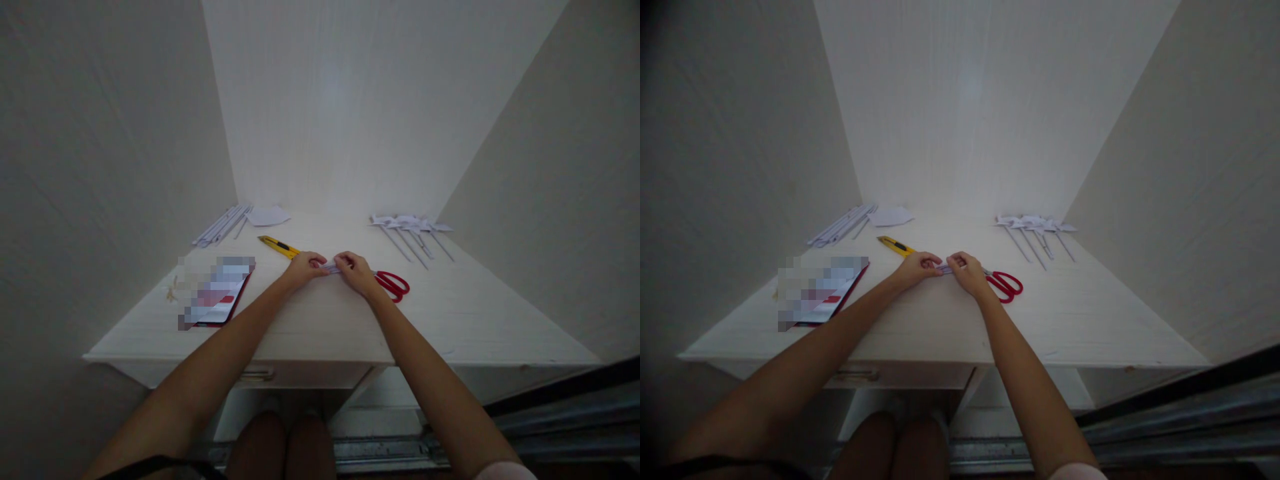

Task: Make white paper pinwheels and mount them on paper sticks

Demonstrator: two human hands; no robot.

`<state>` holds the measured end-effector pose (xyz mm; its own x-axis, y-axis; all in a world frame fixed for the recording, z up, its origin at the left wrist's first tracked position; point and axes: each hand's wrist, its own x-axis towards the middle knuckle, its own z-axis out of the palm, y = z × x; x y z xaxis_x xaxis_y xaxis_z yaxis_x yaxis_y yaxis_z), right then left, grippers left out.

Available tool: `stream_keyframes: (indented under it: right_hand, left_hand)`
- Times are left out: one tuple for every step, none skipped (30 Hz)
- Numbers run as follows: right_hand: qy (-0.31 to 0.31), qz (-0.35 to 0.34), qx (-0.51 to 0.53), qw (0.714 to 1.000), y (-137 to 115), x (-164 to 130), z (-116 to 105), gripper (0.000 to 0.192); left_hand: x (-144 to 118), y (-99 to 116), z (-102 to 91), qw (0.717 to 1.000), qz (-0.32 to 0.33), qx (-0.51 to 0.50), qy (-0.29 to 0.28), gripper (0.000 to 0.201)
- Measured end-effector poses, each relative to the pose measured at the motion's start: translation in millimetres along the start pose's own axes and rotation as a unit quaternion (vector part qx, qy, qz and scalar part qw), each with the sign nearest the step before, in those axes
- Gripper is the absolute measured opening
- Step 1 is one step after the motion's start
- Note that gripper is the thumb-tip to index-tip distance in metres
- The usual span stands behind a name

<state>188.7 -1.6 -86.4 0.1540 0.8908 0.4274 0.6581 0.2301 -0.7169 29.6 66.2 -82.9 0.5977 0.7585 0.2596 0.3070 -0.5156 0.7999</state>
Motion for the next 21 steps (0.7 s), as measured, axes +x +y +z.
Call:
stream_keyframes:
  right_hand:
    - [-0.005,-0.001,0.005,1.000,-0.2,-0.6,0.0,0.029]
    - [-0.011,0.000,0.011,1.000,-0.3,-1.2,-0.2,0.030]
    - [-0.016,0.002,0.018,1.000,-0.3,-1.8,-0.7,0.033]
    - [-0.021,0.003,0.027,0.999,-0.4,-2.4,-1.3,0.036]
    - [-0.029,0.003,0.039,0.999,-0.5,-3.0,-2.1,0.038]
    - [-0.038,0.001,0.054,0.998,-0.6,-3.6,-2.9,0.040]
    - [-0.047,0.000,0.070,0.996,-0.7,-4.1,-3.8,0.041]
    - [-0.055,0.000,0.086,0.995,-0.8,-4.5,-4.7,0.041]
    - [-0.060,0.001,0.100,0.993,-0.7,-4.8,-5.5,0.040]
    - [-0.061,0.005,0.109,0.992,-0.5,-4.9,-6.1,0.040]
    - [-0.057,0.008,0.116,0.992,-0.2,-5.0,-6.6,0.038]
    - [-0.052,0.010,0.120,0.991,0.3,-5.0,-6.9,0.036]
    - [-0.046,0.010,0.123,0.991,0.8,-5.0,-7.0,0.033]
    - [-0.041,0.012,0.127,0.991,1.3,-5.0,-6.9,0.029]
    - [-0.038,0.015,0.130,0.991,1.7,-5.2,-6.6,0.027]
    - [-0.035,0.020,0.132,0.990,1.8,-5.4,-6.3,0.025]
    - [-0.032,0.027,0.133,0.990,1.7,-5.6,-5.9,0.025]
    - [-0.027,0.034,0.136,0.990,1.2,-5.9,-5.5,0.025]
    - [-0.020,0.040,0.140,0.989,0.4,-6.1,-5.1,0.025]
    - [-0.010,0.045,0.146,0.988,-0.5,-6.2,-4.8,0.026]
    - [0.000,0.048,0.152,0.987,-1.6,-6.1,-4.7,0.025]
  left_hand:
    - [0.4,-1.4,-0.6,1.000,-0.003,-0.013,0.004,0.036]
    - [0.7,-2.8,-1.0,1.000,-0.004,-0.022,0.006,0.036]
    - [0.9,-3.9,-1.5,0.999,-0.004,-0.031,0.005,0.037]
    - [1.0,-4.8,-1.9,0.999,-0.006,-0.042,0.002,0.037]
    - [1.0,-5.2,-2.2,0.999,-0.009,-0.054,-0.004,0.038]
    - [0.9,-5.3,-2.4,0.998,-0.012,-0.065,-0.010,0.038]
    - [0.8,-5.2,-2.6,0.997,-0.015,-0.073,-0.016,0.039]
    - [0.7,-4.8,-2.6,0.997,-0.018,-0.077,-0.020,0.039]
    - [0.7,-4.4,-2.6,0.997,-0.021,-0.077,-0.021,0.040]
    - [0.6,-4.1,-2.4,0.996,-0.024,-0.079,-0.020,0.040]
    - [0.6,-4.0,-2.3,0.996,-0.027,-0.085,-0.018,0.041]
    - [0.6,-4.1,-2.1,0.995,-0.031,-0.099,-0.014,0.043]
    - [0.5,-4.2,-2.1,0.992,-0.034,-0.118,-0.009,0.044]
    - [0.3,-4.3,-2.2,0.989,-0.037,-0.141,-0.006,0.046]
    - [-0.1,-4.2,-2.4,0.986,-0.039,-0.163,-0.004,0.048]
    - [-0.7,-3.8,-2.9,0.983,-0.041,-0.181,-0.004,0.049]
    - [-1.5,-2.8,-3.5,0.980,-0.043,-0.194,-0.005,0.049]
    - [-2.4,-1.5,-4.2,0.979,-0.044,-0.201,-0.006,0.048]
    - [-3.2,0.3,-4.8,0.979,-0.042,-0.201,-0.003,0.047]
    - [-3.9,2.3,-5.4,0.980,-0.038,-0.197,0.003,0.045]
    - [-4.5,4.4,-5.7,0.981,-0.035,-0.192,0.013,0.044]
